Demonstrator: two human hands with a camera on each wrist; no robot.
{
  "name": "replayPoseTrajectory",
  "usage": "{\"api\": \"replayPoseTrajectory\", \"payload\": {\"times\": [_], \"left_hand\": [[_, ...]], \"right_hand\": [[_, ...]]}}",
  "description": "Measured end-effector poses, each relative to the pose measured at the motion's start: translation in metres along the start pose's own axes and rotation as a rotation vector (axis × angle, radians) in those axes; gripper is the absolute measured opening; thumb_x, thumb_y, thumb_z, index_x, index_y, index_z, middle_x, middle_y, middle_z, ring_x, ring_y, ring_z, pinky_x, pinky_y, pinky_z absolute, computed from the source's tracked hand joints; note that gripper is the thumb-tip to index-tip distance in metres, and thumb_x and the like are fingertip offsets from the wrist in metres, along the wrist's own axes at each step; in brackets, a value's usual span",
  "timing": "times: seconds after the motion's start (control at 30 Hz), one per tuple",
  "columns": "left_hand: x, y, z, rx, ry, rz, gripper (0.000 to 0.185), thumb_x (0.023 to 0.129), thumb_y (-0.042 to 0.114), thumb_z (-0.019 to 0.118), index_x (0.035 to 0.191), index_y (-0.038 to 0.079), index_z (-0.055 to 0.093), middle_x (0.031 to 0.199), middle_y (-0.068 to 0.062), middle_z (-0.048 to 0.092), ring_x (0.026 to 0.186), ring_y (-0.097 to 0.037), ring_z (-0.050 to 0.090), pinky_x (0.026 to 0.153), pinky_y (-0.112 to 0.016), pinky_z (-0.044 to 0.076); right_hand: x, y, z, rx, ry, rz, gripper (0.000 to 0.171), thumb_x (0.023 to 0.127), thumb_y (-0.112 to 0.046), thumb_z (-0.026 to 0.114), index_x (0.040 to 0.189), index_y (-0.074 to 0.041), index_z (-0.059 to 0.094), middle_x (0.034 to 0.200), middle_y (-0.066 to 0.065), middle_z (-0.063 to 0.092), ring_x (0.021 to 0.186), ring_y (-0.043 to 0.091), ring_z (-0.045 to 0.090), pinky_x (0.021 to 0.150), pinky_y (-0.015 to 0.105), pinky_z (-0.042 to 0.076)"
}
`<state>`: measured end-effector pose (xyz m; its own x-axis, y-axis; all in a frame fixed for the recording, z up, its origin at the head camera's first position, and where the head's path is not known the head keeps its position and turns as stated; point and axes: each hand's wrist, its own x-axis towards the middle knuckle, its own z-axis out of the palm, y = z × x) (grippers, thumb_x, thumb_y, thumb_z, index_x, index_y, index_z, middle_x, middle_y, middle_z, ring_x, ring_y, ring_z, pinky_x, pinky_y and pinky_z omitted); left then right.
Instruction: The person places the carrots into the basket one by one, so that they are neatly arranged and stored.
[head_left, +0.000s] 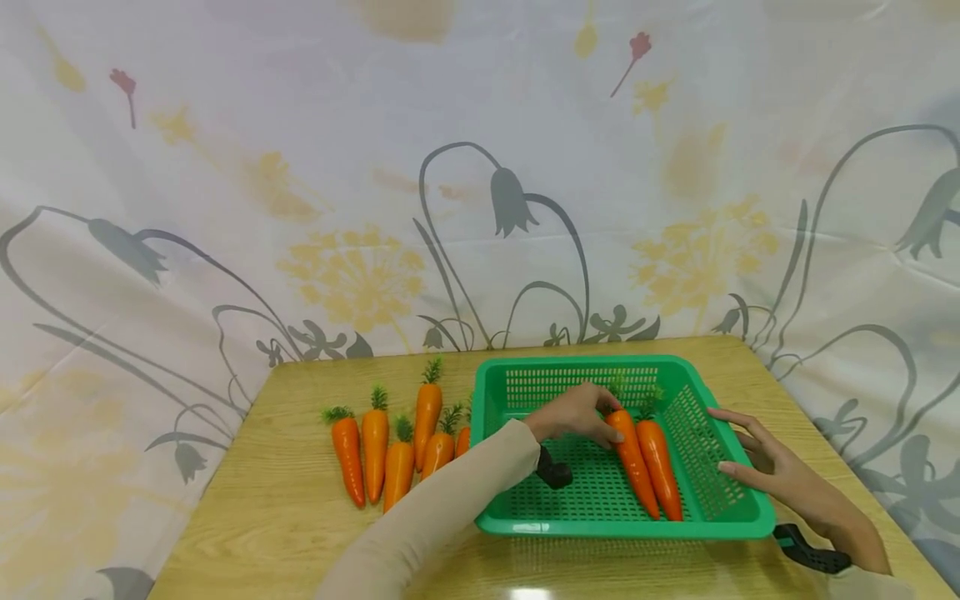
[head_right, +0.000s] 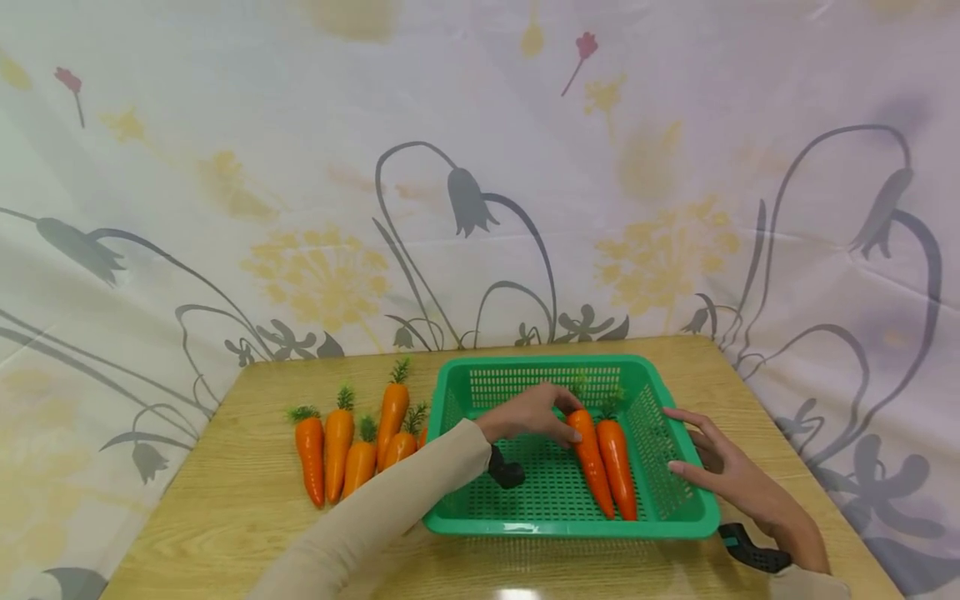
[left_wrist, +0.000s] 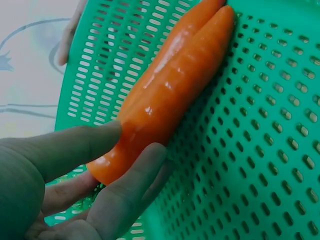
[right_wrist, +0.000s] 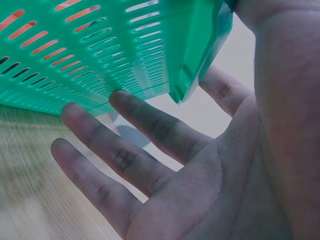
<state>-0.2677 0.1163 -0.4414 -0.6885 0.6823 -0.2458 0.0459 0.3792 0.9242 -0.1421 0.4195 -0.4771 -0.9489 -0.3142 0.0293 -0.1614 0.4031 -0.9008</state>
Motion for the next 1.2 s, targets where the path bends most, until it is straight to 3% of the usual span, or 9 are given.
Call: {"api": "replayPoseTrajectory", "payload": {"times": [0.17, 0.37, 0.47, 0.6, 0.77, 0.8, 0.93, 1.07, 1.2], "left_hand": [[0.003, 0.001, 0.004, 0.100, -0.046, 0.009, 0.045, 0.089, -0.003, 0.079, 0.130, 0.000, 0.064, 0.111, -0.009, 0.064, 0.078, -0.022, 0.072, 0.077, -0.038, 0.062], [0.001, 0.004, 0.003, 0.211, -0.082, 0.002, 0.050, 0.090, 0.002, 0.080, 0.136, 0.003, 0.061, 0.118, -0.013, 0.064, 0.084, -0.023, 0.072, 0.075, -0.034, 0.062], [-0.003, 0.007, -0.001, 0.237, -0.085, 0.006, 0.050, 0.091, 0.004, 0.080, 0.137, 0.004, 0.061, 0.127, -0.016, 0.063, 0.087, -0.023, 0.072, 0.075, -0.035, 0.062], [-0.012, 0.012, -0.012, 0.210, -0.075, 0.035, 0.044, 0.093, 0.007, 0.078, 0.135, 0.003, 0.064, 0.135, -0.019, 0.058, 0.093, -0.022, 0.071, 0.077, -0.037, 0.062], [-0.027, 0.019, -0.032, 0.168, -0.064, 0.107, 0.043, 0.096, 0.012, 0.075, 0.136, 0.002, 0.061, 0.137, -0.020, 0.058, 0.091, -0.029, 0.073, 0.076, -0.035, 0.062], [-0.030, 0.020, -0.036, 0.164, -0.060, 0.125, 0.043, 0.097, 0.013, 0.075, 0.136, 0.002, 0.061, 0.136, -0.020, 0.058, 0.089, -0.027, 0.073, 0.075, -0.033, 0.061], [-0.046, 0.024, -0.051, 0.176, -0.023, 0.189, 0.040, 0.099, 0.016, 0.072, 0.136, 0.005, 0.062, 0.134, -0.019, 0.061, 0.086, -0.015, 0.072, 0.074, -0.029, 0.060], [-0.064, 0.025, -0.064, 0.226, 0.036, 0.242, 0.036, 0.100, 0.019, 0.072, 0.133, 0.010, 0.063, 0.132, -0.016, 0.063, 0.096, -0.010, 0.068, 0.075, -0.028, 0.060], [-0.081, 0.020, -0.075, 0.299, 0.099, 0.301, 0.032, 0.101, 0.023, 0.071, 0.131, 0.014, 0.064, 0.130, -0.013, 0.064, 0.102, -0.011, 0.066, 0.078, -0.027, 0.058]], "right_hand": [[0.000, 0.000, 0.001, 0.002, 0.004, 0.004, 0.070, 0.108, -0.008, 0.054, 0.165, -0.020, 0.017, 0.146, -0.010, 0.035, 0.118, -0.009, 0.051, 0.083, 0.033, 0.057], [0.002, -0.001, 0.001, -0.003, -0.003, 0.006, 0.070, 0.108, -0.009, 0.054, 0.166, -0.021, 0.016, 0.161, 0.023, 0.018, 0.120, -0.019, 0.040, 0.084, 0.030, 0.056], [0.002, -0.001, 0.001, -0.015, -0.003, 0.011, 0.070, 0.108, -0.010, 0.054, 0.166, -0.022, 0.016, 0.161, 0.031, 0.013, 0.120, -0.020, 0.037, 0.085, 0.031, 0.055], [0.001, -0.001, 0.000, -0.041, 0.000, 0.017, 0.071, 0.108, -0.012, 0.054, 0.166, -0.024, 0.016, 0.163, 0.027, 0.013, 0.126, -0.012, 0.036, 0.085, 0.034, 0.055], [-0.001, 0.001, -0.001, -0.029, -0.001, 0.020, 0.070, 0.108, -0.011, 0.053, 0.166, -0.024, 0.016, 0.163, 0.013, 0.018, 0.125, -0.013, 0.038, 0.085, 0.033, 0.055], [-0.001, 0.002, -0.002, -0.024, -0.003, 0.020, 0.070, 0.108, -0.011, 0.053, 0.166, -0.024, 0.015, 0.162, 0.011, 0.019, 0.121, -0.018, 0.037, 0.084, 0.031, 0.055], [-0.001, 0.002, -0.002, -0.017, -0.007, 0.011, 0.071, 0.108, -0.010, 0.053, 0.166, -0.023, 0.015, 0.160, 0.005, 0.020, 0.120, -0.019, 0.039, 0.084, 0.030, 0.055], [0.000, 0.002, -0.002, -0.033, -0.010, 0.015, 0.071, 0.109, -0.010, 0.052, 0.166, -0.024, 0.014, 0.162, 0.000, 0.018, 0.127, -0.011, 0.037, 0.089, 0.047, 0.055], [0.001, 0.003, -0.002, -0.035, -0.014, 0.016, 0.070, 0.109, -0.011, 0.052, 0.166, -0.025, 0.014, 0.164, 0.004, 0.016, 0.126, -0.012, 0.034, 0.090, 0.061, 0.051]]}}
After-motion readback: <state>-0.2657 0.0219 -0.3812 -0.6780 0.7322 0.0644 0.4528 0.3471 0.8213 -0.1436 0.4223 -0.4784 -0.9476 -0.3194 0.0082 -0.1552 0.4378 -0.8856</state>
